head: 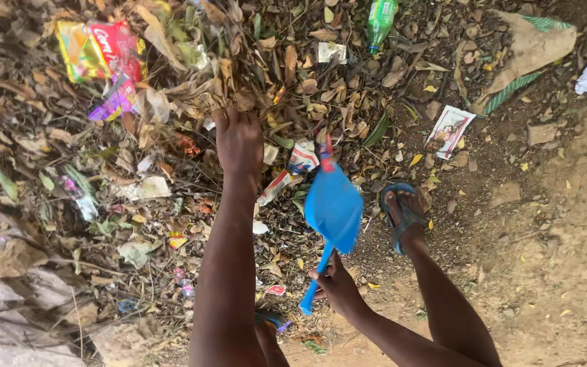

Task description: The person picks up trash and dry leaves from a dirt ground using their hands and a bundle of sticks. They collect litter such as plastic wrappers and scoop debris into a blue dustpan.

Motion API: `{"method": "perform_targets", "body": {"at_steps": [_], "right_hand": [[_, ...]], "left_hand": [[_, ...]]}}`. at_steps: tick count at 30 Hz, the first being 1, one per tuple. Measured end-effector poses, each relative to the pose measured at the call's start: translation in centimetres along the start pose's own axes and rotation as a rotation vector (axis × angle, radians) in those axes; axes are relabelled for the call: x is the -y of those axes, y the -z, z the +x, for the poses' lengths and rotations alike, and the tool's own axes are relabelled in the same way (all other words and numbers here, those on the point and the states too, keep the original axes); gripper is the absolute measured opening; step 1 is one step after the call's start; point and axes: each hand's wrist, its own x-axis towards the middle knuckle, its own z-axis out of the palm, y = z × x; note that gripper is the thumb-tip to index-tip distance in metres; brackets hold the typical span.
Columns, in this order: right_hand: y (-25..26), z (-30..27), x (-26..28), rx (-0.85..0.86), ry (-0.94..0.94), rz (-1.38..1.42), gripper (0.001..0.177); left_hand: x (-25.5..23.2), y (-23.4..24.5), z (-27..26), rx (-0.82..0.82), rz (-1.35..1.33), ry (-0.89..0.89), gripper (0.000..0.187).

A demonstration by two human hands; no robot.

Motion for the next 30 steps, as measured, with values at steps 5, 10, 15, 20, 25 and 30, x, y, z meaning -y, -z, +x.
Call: {"method": "perform_targets", "body": {"at_steps": [5,10,15,20,25,30], "right_hand": [[0.2,2.0,-3.6,0.101,0.047,0.005,0.084],[0.6,1.9,-3.2,0.101,0.046,-0.046,0.073],[0.0,0.5,-2.0,0.121,0.024,-0.111,0.063],[0.1,-0.3,-1.8,0.165,0.031,-0.283,0.058],[0.1,-0.2,-2.8,0.162,0.045,-0.316,0.056],[0.0,0.4,-4.0,0.167,0.009,-0.396,0.053]], "left_hand": [[1.2,1.4,-2.5,0.018,-0.087,0.068,0.004],[3.8,6.3,-4.9,-0.214,-0.181,0.192,0.010],[8.0,10.0,-5.4,-0.593,-0.216,0.489,0.014],[6.8,6.6,-1.8,-0.018,-0.414,0.469,0.032],[4.0,-2.0,-1.8,0.350,-0.212,0.303,0.039],[4.3,-2.1,-3.9,-0.001,-0.256,0.261,0.012]]}}
